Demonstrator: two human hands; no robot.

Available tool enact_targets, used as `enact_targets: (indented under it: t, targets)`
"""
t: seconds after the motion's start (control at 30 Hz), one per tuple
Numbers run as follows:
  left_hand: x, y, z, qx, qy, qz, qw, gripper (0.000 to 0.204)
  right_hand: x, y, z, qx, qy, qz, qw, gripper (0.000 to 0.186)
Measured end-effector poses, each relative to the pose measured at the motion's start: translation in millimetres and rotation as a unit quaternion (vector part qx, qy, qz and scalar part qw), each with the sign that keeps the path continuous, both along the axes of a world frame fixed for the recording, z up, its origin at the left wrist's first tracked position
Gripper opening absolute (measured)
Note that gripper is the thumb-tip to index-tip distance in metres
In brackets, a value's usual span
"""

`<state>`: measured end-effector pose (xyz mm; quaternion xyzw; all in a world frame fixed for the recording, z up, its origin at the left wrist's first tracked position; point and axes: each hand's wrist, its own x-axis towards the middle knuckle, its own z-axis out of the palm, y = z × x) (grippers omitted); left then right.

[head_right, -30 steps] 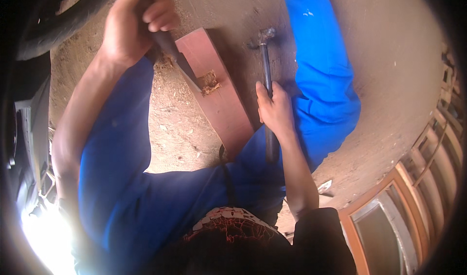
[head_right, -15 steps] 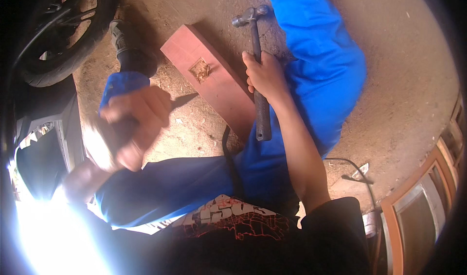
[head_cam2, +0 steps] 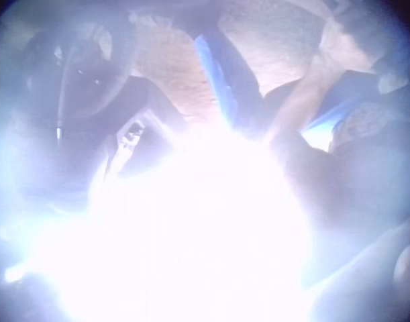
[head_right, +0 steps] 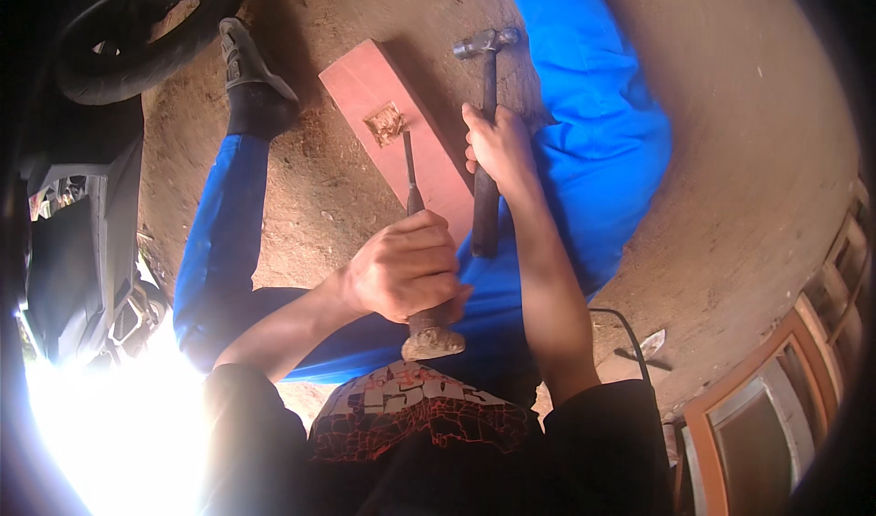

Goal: The person sits on the ground and uses a chisel and hammer to carve a rectangular recess into a pinkish wooden plank. They repeatedly strike the chisel to remove wood chips and deepen the cut.

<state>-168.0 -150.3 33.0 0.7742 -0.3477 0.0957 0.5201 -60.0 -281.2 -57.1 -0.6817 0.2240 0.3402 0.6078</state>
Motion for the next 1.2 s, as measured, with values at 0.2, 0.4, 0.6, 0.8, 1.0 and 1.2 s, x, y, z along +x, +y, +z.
enact_targets:
  t: [0.2,0.4,0.6,0.8,1.0,1.2]
  targets:
    - [-9,-8,-12,-0.005,-0.017,0.061,0.998,0.024,-1,2,2,0.015,0.002,-0.007,1.000,0.028]
    - [-5,0,-17,-0.015,-0.011,0.083,0.996,0.024,0,2,-5,0.008,-0.003,-0.008,1.000,0.027]
    - [-6,-2,-19,-0.023,-0.011,0.111,0.994,0.022,0,2,-3,0.004,-0.005,0.010,1.000,0.029]
    - [7,1,-13,-0.042,0.019,0.145,0.988,0.020,2,2,-3,-0.017,-0.014,0.030,0.999,0.034]
    - [31,0,-17,-0.109,0.035,0.249,0.962,0.025,-4,-7,38,0.041,-0.040,-0.041,0.998,0.050]
    - [46,-1,-13,-0.134,0.034,0.350,0.926,0.023,-64,-78,143,0.171,-0.300,0.009,0.939,0.054]
